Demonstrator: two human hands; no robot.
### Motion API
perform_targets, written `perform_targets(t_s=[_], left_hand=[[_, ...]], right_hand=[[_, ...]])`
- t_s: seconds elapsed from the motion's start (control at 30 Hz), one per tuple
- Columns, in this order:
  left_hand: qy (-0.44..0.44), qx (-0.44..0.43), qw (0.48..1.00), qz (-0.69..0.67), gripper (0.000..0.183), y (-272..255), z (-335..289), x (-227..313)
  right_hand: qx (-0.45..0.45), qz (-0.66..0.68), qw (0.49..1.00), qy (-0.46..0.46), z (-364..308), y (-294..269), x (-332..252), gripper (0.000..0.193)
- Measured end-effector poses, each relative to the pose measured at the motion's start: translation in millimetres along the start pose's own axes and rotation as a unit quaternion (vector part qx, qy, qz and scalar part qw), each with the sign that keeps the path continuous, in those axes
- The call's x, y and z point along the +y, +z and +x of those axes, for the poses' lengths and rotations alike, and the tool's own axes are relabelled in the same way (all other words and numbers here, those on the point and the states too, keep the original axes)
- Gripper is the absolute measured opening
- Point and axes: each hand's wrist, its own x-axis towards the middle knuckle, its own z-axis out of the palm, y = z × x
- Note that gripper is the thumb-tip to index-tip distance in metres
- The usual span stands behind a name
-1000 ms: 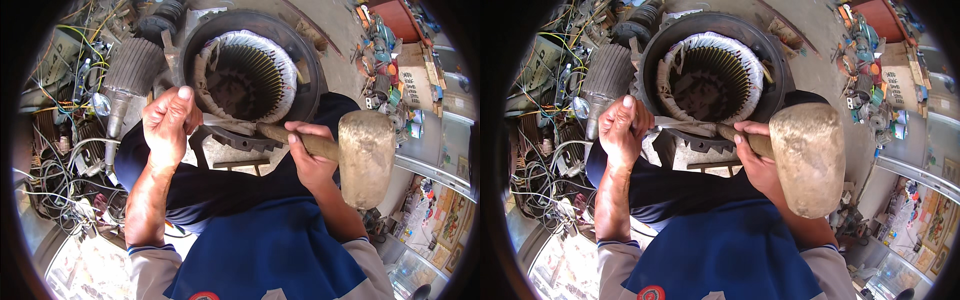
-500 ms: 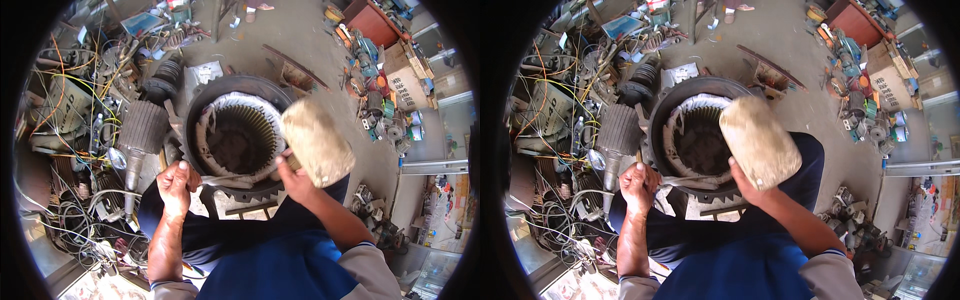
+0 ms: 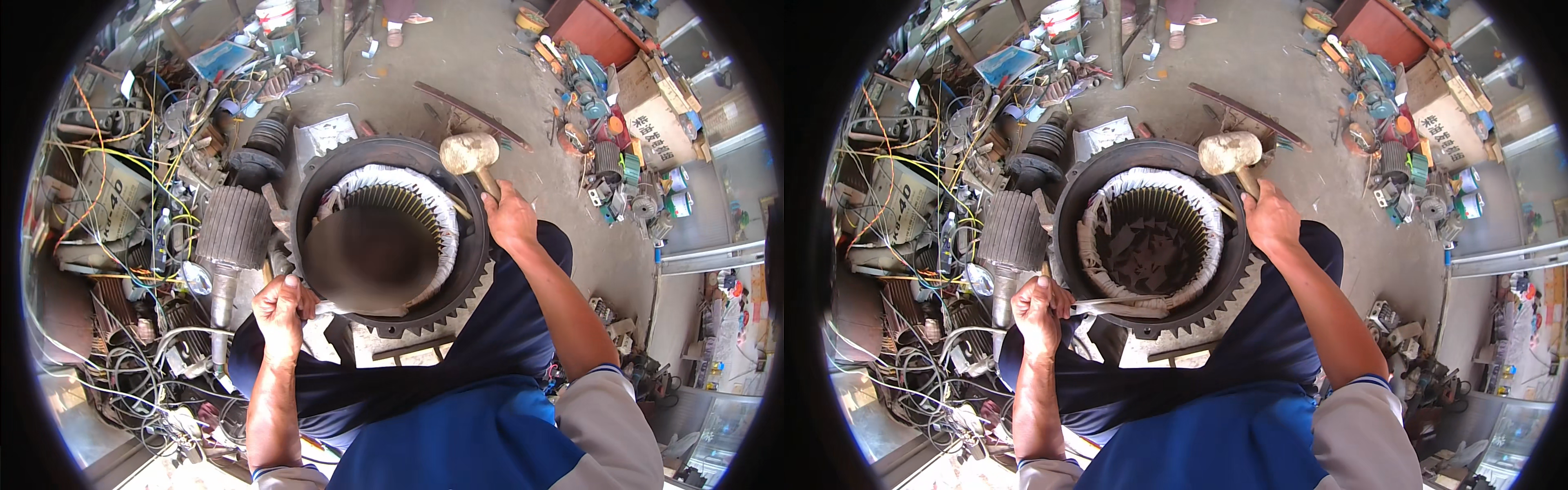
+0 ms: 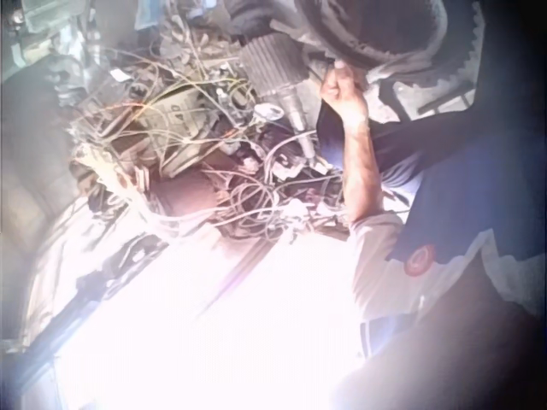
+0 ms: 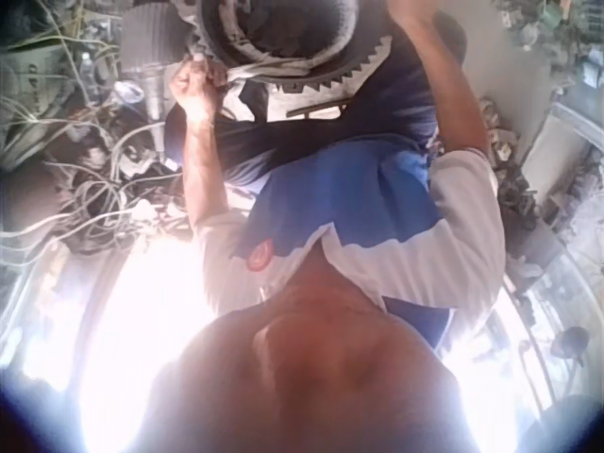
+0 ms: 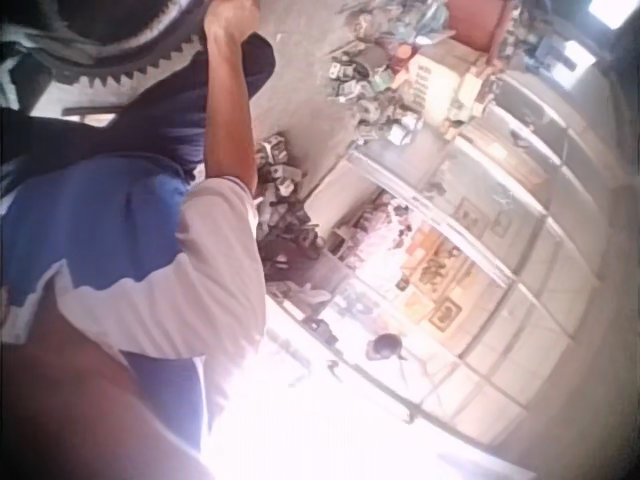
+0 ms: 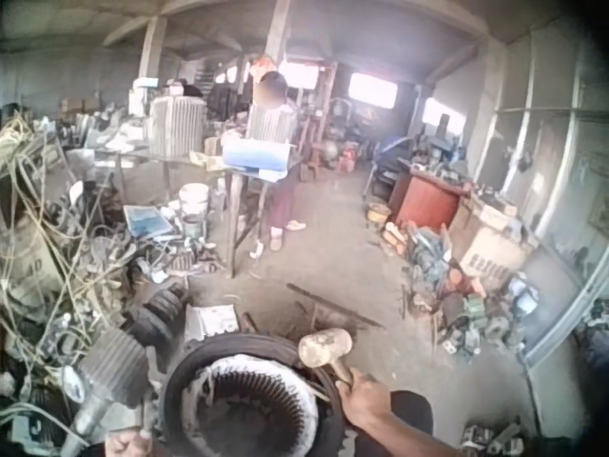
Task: The person tapes insulation around the internal components of a large industrial motor housing and taps them into place using a mallet.
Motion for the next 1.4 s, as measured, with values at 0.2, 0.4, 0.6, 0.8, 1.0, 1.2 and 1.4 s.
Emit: perform_targets(t_s=[0.2, 0.4, 0.6, 0.8, 1.0, 1.2, 1.4], left_hand=[[0.004, 0.017, 1.000, 0.018, 0.048, 0, 4, -1], [-0.075, -0.064, 0.984, 0.145, 0.036, 29, 12, 38], [0.063, -0.202, 0.937, 0.279, 0.016, 70, 48, 62], [0.051, -0.244, 0.900, 0.358, 0.021, 86, 76, 69], [0.072, -0.283, 0.859, 0.421, 0.015, 97, 95, 86], [0.067, -0.291, 0.870, 0.393, 0.021, 108, 99, 84], [0.060, -0.281, 0.872, 0.396, 0.017, 103, 90, 87]], right_hand=[[0.018, 0.050, 0.998, -0.027, 9, 20, 0, 0.046], [0.017, 0.121, 0.992, -0.037, 17, 29, 12, 0.054], [-0.031, 0.168, 0.985, -0.015, 23, 27, 17, 0.058], [0.033, 0.200, 0.979, -0.020, 13, 19, 14, 0.050], [-0.236, 0.338, 0.888, -0.203, -58, 8, -41, 0.032], [-0.449, 0.079, 0.846, -0.277, -66, 66, -84, 0.031], [-0.433, 0.134, 0.850, -0.271, -58, 101, -70, 0.025]])
